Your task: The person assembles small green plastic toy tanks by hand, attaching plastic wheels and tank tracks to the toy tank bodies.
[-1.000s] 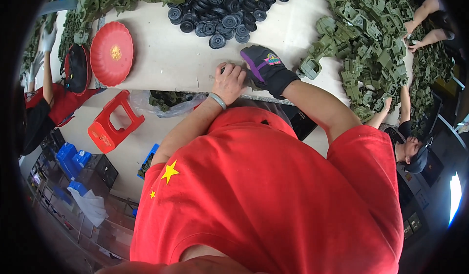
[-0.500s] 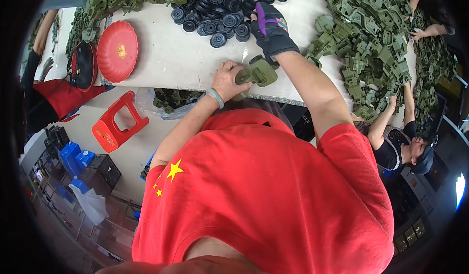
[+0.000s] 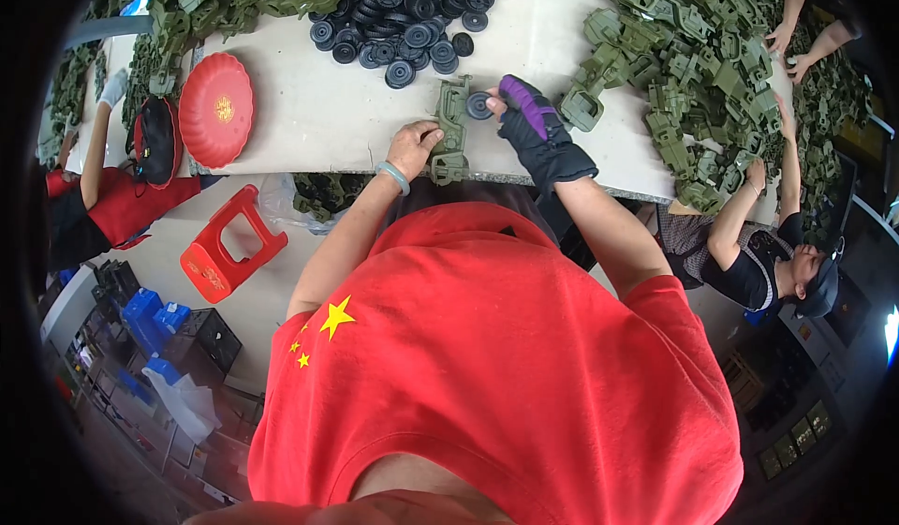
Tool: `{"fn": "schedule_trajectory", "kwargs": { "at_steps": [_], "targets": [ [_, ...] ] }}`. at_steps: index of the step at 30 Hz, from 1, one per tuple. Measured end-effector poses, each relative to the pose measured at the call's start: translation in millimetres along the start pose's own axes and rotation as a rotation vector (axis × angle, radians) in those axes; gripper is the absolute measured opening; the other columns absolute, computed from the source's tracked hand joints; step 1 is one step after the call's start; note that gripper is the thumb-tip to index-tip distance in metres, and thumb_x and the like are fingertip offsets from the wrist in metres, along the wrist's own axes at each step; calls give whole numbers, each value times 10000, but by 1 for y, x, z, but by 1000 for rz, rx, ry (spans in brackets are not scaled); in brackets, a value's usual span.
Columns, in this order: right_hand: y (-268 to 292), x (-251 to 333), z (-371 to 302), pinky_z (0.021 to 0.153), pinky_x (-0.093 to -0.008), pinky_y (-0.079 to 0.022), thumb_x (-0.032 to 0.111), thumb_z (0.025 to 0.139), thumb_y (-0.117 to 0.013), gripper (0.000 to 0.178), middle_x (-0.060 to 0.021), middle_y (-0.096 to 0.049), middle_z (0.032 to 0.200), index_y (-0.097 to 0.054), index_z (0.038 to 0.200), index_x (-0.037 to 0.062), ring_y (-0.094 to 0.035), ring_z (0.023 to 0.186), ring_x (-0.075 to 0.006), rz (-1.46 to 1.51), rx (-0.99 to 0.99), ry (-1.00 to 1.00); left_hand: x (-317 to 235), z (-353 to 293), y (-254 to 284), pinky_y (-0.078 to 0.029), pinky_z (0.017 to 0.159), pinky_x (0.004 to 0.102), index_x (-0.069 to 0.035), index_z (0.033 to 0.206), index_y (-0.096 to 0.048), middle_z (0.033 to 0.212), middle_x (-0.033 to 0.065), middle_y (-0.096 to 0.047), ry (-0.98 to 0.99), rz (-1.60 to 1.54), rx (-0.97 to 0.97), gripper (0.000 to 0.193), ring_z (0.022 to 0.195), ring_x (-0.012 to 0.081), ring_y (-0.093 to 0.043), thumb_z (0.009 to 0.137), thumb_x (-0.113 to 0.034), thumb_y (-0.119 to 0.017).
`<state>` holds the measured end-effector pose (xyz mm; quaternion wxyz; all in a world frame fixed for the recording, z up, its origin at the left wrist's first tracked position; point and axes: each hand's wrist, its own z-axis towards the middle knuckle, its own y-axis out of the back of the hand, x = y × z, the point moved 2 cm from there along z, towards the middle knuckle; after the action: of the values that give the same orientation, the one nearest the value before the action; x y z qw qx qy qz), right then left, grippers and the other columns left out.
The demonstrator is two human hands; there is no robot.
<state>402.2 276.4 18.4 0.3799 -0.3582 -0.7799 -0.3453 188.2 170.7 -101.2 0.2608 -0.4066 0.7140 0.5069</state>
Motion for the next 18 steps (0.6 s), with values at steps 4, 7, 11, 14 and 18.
{"fn": "schedule_trajectory", "kwargs": {
  "at_steps": [4,7,11,14,18],
  "targets": [
    [-19,-13,7,747,-301,-524,260,1025,-669,268,-37,-678,962,-674,1175,38,-604,841,-114,38,-9,65,-1,-1,-1,-520,1001,446,-30,1160,-749,1157,209,-738,-1,3,-5,343,1111,386,-669,991,-321,-685],
    [-20,-13,14,695,-307,-567,224,1003,-714,283,-72,-710,1037,-664,1182,10,-649,886,-134,17,7,72,-2,-2,-1,-517,1005,443,-33,1162,-749,1157,208,-738,4,14,-4,345,1119,382,-667,990,-325,-686],
    [-23,-16,13,679,-303,-566,227,1006,-707,272,-65,-710,1033,-659,1165,11,-648,864,-130,-45,-11,167,0,-4,-3,-503,1020,448,-33,1150,-751,1155,207,-737,10,-21,-23,340,1135,385,-651,988,-323,-679],
    [-25,-19,9,660,-299,-563,220,1010,-695,264,-63,-707,1014,-656,1164,9,-643,826,-128,14,-30,102,-2,-3,-3,-505,1007,451,-28,1141,-750,1153,208,-736,23,-34,-25,339,1120,391,-647,987,-320,-673],
    [-24,-12,10,678,-331,-559,208,996,-692,265,-103,-704,987,-657,1171,12,-660,791,-171,-72,-56,144,-8,-5,2,-548,915,442,-12,1235,-700,1111,221,-736,142,-206,19,472,1028,376,-684,978,-408,-695]
  ]
}}
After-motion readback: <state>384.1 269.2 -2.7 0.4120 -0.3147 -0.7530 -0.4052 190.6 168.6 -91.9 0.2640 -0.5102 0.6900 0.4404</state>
